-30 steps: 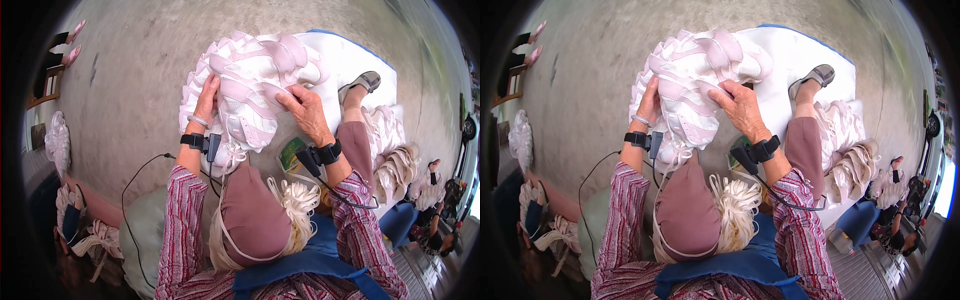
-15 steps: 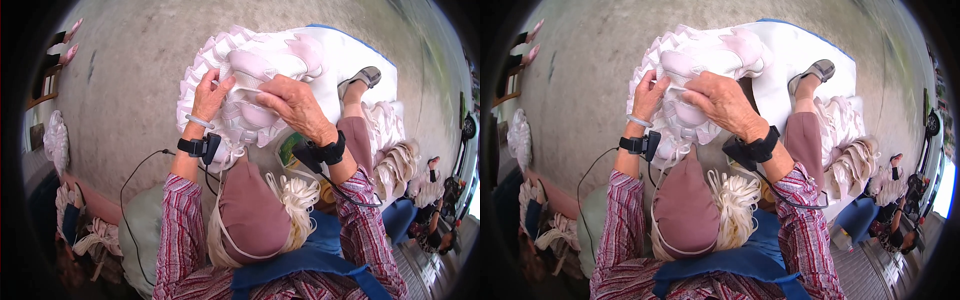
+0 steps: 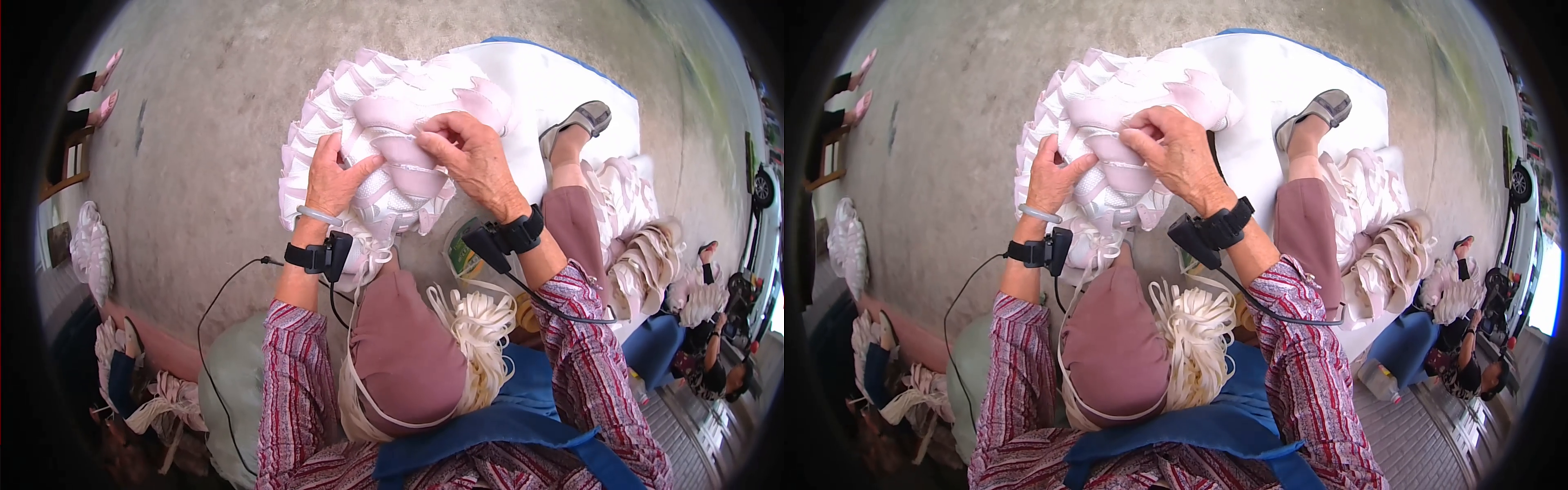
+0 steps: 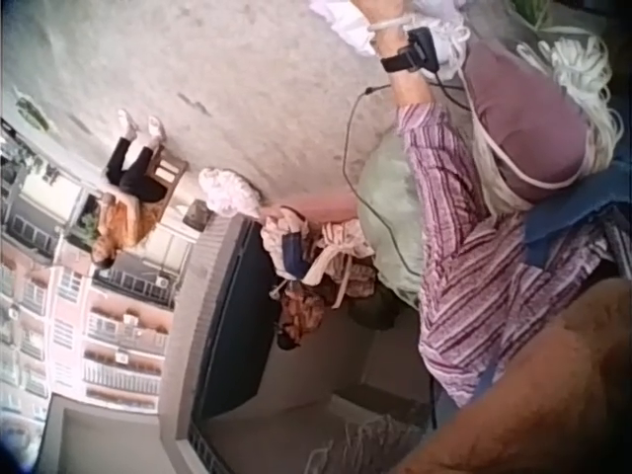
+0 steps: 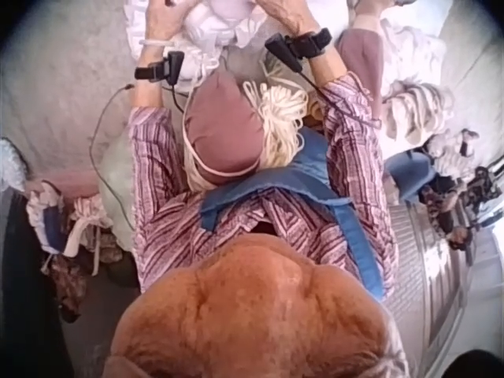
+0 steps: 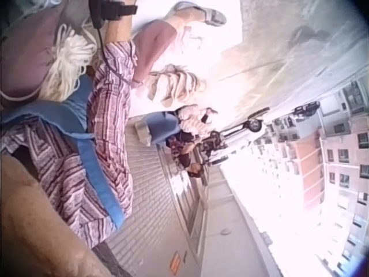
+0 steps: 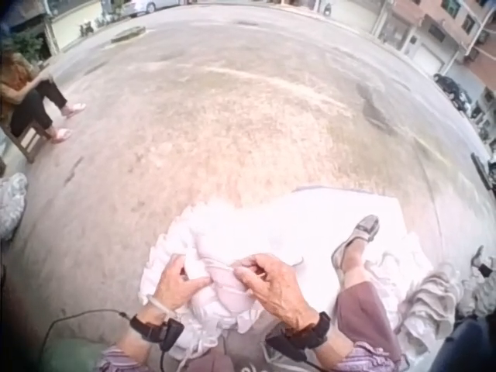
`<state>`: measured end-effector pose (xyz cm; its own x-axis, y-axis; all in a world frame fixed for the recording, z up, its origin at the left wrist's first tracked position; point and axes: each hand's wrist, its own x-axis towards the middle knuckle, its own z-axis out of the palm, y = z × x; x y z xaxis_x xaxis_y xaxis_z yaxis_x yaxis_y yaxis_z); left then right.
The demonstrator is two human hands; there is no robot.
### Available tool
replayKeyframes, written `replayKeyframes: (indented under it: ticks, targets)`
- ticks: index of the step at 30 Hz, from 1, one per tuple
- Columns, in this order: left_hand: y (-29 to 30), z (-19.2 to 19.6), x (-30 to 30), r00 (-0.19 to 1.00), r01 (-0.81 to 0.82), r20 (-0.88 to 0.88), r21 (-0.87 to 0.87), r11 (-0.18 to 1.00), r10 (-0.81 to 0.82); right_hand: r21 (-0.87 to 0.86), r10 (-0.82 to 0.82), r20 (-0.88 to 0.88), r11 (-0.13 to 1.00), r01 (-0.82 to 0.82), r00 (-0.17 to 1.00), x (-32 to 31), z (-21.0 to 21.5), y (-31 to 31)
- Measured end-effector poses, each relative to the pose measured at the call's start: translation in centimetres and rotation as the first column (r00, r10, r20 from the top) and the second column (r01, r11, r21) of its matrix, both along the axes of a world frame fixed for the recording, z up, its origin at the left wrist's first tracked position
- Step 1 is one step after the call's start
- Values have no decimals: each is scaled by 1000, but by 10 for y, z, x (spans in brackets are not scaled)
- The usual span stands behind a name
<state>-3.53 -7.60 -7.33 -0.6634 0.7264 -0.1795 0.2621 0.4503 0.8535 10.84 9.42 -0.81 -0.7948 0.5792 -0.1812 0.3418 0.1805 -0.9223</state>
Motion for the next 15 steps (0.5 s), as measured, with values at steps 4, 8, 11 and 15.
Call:
replayKeyframes:
  ticks: [4, 8, 11, 15]
  targets:
    - [-2, -9, 1, 991, -23, 133, 58, 998, 15, -23, -391, 117, 918, 396, 913, 47, -32, 32]
    - [-4, -2, 8, 993, 14, 113, 9, 1000, -15, 48, -454, 145, 891, 452, 879, 55, -51, 42]
    - [-1, 5, 17, 1000, 23, 9, 21, 1000, -23, -116, -346, 91, 928, 355, 934, 49, -60, 64]
    - [-5, 4, 28, 973, 63, -226, 76, 995, -44, -106, -298, 123, 944, 311, 946, 33, -69, 66]
